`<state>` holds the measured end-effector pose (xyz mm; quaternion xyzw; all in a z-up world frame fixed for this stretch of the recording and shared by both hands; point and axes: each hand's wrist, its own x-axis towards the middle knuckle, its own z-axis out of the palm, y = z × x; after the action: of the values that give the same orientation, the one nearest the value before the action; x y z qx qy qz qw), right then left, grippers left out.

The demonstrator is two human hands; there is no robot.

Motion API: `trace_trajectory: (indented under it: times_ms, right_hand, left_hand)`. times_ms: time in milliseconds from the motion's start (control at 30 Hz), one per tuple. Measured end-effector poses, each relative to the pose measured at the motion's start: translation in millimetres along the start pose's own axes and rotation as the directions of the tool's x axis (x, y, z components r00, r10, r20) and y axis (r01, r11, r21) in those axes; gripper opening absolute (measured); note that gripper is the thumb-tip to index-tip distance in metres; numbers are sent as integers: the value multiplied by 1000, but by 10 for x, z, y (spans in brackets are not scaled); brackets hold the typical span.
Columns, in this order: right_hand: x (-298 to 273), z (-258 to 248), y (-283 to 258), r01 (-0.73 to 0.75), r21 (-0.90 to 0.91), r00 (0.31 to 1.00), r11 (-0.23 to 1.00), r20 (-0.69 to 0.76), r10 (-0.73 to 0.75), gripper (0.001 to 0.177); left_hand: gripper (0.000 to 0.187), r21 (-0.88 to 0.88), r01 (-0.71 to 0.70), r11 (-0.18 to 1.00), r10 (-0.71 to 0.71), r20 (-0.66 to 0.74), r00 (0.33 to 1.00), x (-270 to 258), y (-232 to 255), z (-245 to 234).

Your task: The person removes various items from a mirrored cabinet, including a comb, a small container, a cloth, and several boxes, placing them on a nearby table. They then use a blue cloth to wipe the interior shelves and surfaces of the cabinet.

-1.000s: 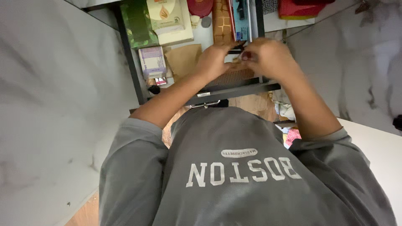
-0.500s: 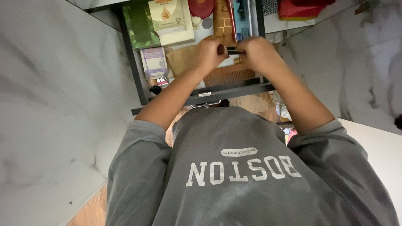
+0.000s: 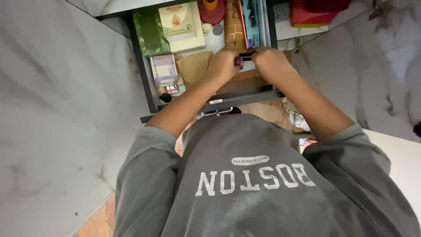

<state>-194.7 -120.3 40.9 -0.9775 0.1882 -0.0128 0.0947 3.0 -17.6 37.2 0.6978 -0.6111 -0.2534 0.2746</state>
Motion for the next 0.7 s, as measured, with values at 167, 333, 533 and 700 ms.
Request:
trace_trajectory:
  times_ms: [167,333,533,700]
  right_hand:
    - [-168,-37,-56,-113,-186,988,976,80,130,6]
    - [-196,-138,5,-95,-167,985,981,-155,69,8]
    - [-199,-326,-94,-154,-22,971,988,-190,147,8]
    - [-306,-661,-177,-150,165,959,975,-214,184,13]
  left_hand:
    - [17,48,-115,992,109,113,988,78,49,236]
    - [23,3,-100,995,99,97,990,188,178,480]
    - [29,-55,-99,994,103,85,991,179,330,427]
    - [54,-36,-122,992,124,85,989,218,519,67]
